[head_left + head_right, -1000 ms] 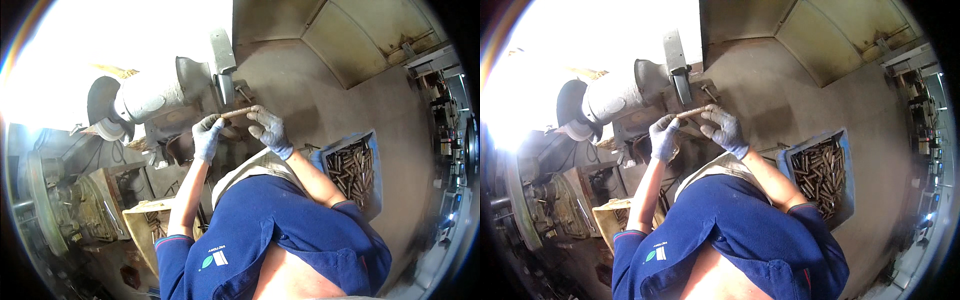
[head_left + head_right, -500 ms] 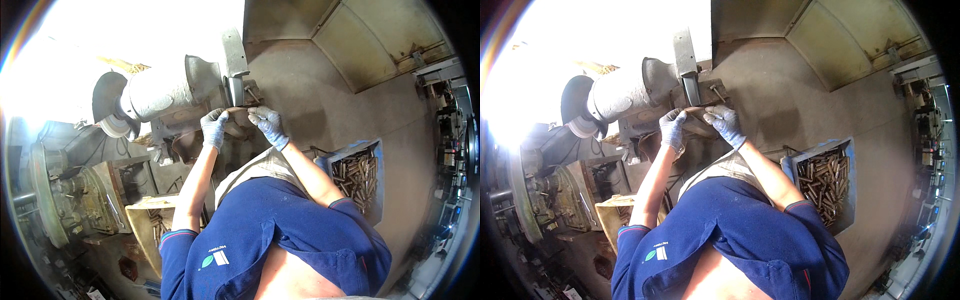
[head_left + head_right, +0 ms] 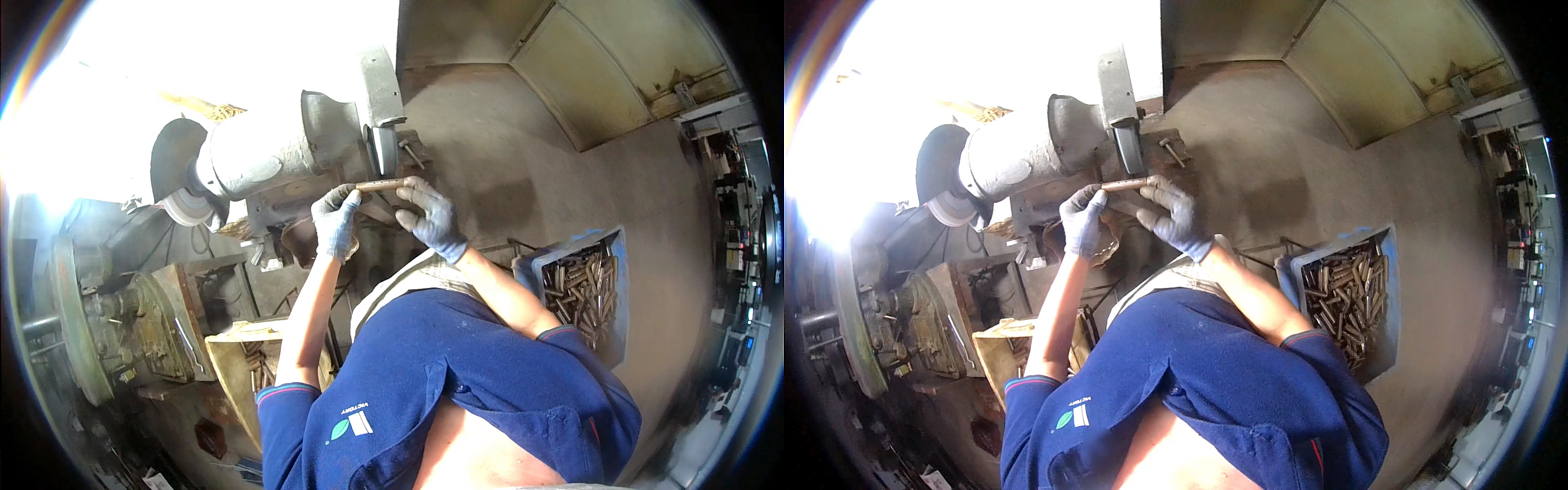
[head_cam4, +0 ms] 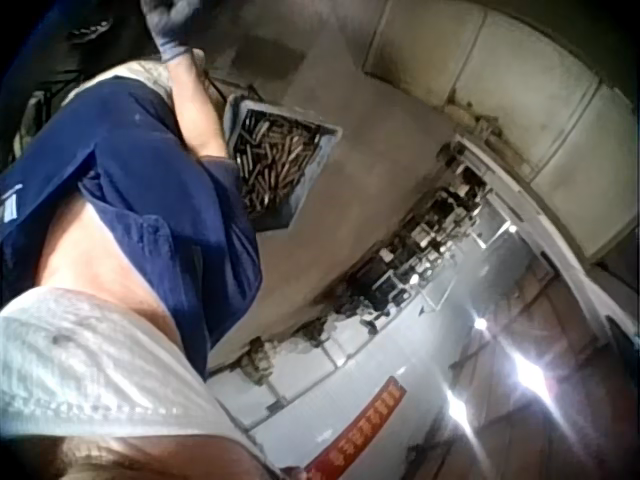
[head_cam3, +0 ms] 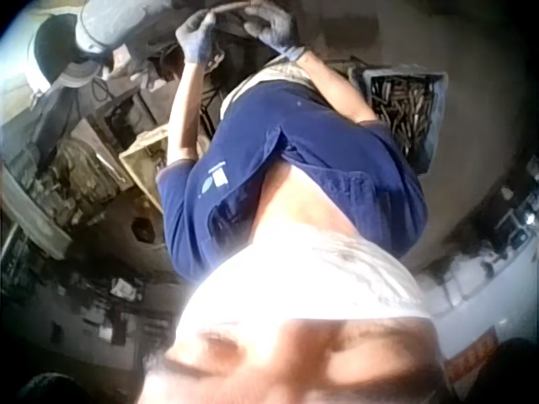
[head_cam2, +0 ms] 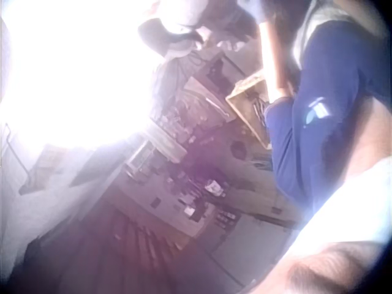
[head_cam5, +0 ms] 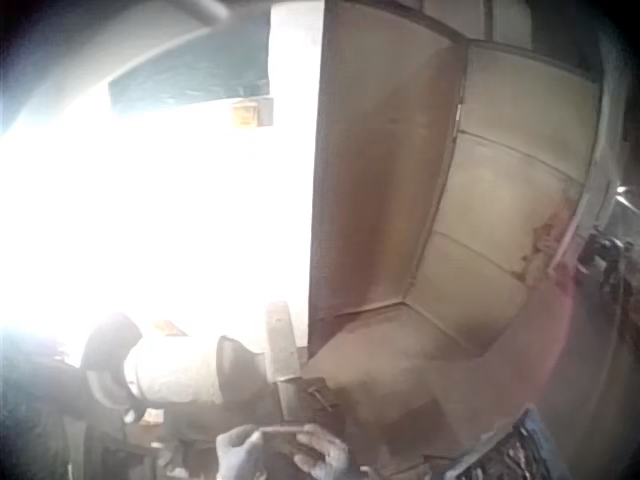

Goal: The person picks up small metal tubes from a bin, holds them against a rotating grinding wheel to smooth the edges, and places them into a separate bin.

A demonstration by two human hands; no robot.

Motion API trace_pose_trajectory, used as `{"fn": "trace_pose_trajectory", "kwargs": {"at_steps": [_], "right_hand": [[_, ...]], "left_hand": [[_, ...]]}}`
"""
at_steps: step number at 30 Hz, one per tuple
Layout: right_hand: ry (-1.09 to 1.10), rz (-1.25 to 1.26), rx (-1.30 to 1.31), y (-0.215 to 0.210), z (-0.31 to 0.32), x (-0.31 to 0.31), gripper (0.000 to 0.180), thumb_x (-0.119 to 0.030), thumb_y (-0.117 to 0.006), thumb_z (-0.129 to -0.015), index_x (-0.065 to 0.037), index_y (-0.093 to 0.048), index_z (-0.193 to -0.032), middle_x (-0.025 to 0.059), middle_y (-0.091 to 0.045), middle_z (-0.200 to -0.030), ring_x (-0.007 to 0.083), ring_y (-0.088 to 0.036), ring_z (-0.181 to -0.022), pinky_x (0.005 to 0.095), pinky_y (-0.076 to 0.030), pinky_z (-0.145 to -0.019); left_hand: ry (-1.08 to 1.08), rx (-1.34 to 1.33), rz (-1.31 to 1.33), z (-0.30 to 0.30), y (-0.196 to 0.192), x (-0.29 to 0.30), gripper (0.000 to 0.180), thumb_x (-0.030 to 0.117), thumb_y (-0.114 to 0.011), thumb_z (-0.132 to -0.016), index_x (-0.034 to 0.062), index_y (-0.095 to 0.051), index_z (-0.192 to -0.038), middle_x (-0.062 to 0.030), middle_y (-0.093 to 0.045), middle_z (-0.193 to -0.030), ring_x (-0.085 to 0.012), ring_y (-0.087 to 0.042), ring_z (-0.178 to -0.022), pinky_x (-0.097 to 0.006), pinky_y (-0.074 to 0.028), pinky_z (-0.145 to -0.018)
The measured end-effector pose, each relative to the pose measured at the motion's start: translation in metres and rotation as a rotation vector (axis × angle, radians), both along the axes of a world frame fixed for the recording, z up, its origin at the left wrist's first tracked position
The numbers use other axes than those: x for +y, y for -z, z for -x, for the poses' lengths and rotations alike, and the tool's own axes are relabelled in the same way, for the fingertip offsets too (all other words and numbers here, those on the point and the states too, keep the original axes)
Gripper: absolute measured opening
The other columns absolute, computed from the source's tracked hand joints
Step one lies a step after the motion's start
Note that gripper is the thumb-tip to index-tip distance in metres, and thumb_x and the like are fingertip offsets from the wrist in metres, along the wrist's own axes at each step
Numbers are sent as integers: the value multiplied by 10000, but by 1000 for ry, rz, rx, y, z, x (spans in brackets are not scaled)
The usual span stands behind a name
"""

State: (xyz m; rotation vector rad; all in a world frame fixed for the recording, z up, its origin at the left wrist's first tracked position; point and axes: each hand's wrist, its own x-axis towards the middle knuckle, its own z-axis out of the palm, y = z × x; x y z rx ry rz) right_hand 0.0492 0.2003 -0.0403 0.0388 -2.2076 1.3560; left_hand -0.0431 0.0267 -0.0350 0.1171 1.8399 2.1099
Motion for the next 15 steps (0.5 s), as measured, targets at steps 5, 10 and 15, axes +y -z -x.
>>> {"fn": "trace_pose_trajectory", "kwargs": {"at_steps": [5,10,15], "right_hand": [[-45,-276,204,-47,-38,9,454,-308,-736,-749,-10,-633,-1075,192,-565,-1184,340,-565,-1096,404,-473,-908],[-10,-338,236,-67,-58,28,462,-310,-730,-760,19,-623,-1066,189,-557,-1184,340,-556,-1109,407,-472,-912],[251,-447,-39,-83,-136,71,455,-218,-744,-742,31,-592,-1092,216,-573,-1142,323,-592,-1019,379,-484,-856]], "left_hand": [[89,95,-113,-21,-18,2,172,58,-662,-820,-29,-668,-969,-55,-678,-832,-87,-605,-759,-217,-475,-704],[235,123,-130,-22,-30,20,145,74,-651,-834,-13,-672,-948,-31,-668,-822,-71,-577,-742,-210,-463,-690],[299,104,-27,-24,-19,11,173,90,-641,-833,-32,-662,-954,-59,-673,-832,-91,-597,-738,-233,-489,-679]]}}
